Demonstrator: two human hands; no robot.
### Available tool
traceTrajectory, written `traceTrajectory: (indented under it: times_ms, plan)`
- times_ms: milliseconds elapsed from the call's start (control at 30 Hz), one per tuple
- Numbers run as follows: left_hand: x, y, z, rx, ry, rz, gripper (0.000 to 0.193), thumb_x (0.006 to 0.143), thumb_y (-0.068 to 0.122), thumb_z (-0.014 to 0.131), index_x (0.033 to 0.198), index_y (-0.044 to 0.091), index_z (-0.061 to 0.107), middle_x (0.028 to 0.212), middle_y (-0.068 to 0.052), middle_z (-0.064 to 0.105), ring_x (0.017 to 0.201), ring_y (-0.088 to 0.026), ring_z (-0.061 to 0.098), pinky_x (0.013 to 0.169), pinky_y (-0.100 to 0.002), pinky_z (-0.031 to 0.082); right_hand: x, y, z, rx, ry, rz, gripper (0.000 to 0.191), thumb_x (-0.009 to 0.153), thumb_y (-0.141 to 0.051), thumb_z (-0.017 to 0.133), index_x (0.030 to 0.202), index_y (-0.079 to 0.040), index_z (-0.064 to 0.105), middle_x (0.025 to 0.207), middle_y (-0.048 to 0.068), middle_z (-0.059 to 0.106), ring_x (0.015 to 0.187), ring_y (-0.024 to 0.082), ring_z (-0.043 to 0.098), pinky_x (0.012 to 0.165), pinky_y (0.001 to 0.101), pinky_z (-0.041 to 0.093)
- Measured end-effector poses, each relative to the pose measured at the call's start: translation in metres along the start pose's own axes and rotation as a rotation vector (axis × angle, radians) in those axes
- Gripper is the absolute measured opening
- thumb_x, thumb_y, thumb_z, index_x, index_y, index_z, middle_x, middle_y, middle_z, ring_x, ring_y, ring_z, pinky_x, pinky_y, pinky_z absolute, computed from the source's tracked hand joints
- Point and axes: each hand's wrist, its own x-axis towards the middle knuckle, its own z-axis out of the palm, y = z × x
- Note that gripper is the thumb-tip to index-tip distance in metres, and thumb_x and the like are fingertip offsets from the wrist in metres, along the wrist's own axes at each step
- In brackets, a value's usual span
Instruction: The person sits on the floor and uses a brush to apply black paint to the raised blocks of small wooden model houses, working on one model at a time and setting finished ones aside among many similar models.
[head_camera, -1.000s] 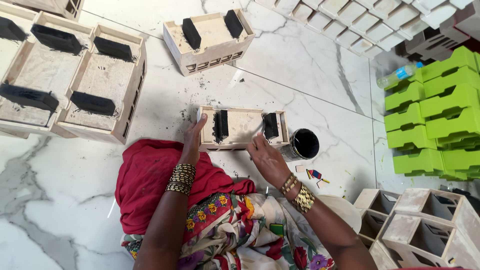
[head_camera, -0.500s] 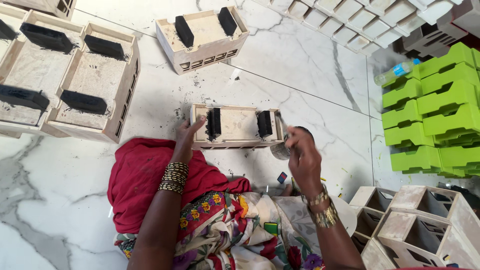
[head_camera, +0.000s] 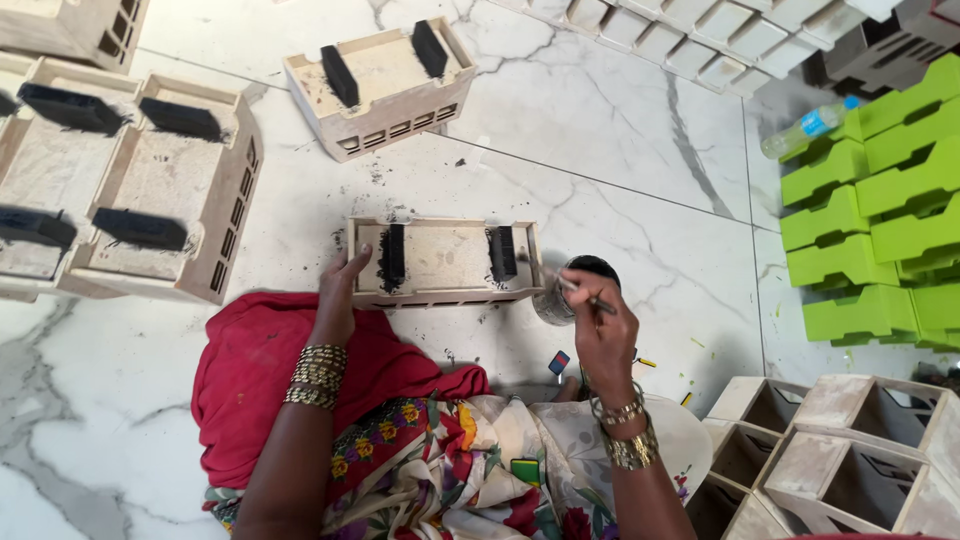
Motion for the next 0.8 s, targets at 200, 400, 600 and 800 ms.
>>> traceTrajectory:
  times_ms: [200,400,600,800]
  plan:
    - [-0.017,-0.001,0.016,-0.028,0.074,0.020,0.067,0.095,0.042,0.068,0.141,-0.003,0.051,0.138,-0.015,0.059,0.129,-0.022,0.053,0.108,-0.032,0.041,0.033,0.038,0.009,0.289,0.098,0.055,0.006,0.102,0.004,0.058,0.098,0.000,0.056,0.121,0.018,0.071,0.099,0.014,0.069,0.091,0.0270,0.062]
    - [0.016,-0.028,0.001,0.074,0.210,0.181,0.061,0.099,0.031,0.064,0.146,-0.003,0.049,0.146,-0.022,0.054,0.137,-0.026,0.048,0.114,-0.035,0.034,0.017,0.067,-0.014,0.539,0.128,0.152,0.009,0.101,0.004,0.061,0.101,-0.002,0.054,0.121,0.022,0.069,0.098,0.019,0.071,0.090,0.0324,0.063]
    - [0.038,-0.057,-0.016,0.459,0.095,0.538,0.049,0.112,0.030,0.046,0.144,-0.005,0.059,0.144,-0.018,0.061,0.139,-0.022,0.056,0.124,-0.036,0.039,0.022,0.107,-0.010,0.701,0.311,0.179,0.015,0.099,0.006,0.064,0.102,-0.004,0.054,0.121,0.024,0.069,0.100,0.020,0.071,0.090,0.0346,0.064]
    - [0.044,-0.060,-0.003,-0.147,0.079,0.248,0.059,0.108,0.040,0.051,0.145,-0.007,0.051,0.148,-0.013,0.054,0.141,-0.020,0.047,0.117,-0.033,0.039,0.023,0.126,0.009,0.830,0.300,0.303,0.015,0.100,0.006,0.063,0.101,-0.004,0.053,0.119,0.022,0.070,0.096,0.021,0.072,0.088,0.0319,0.062]
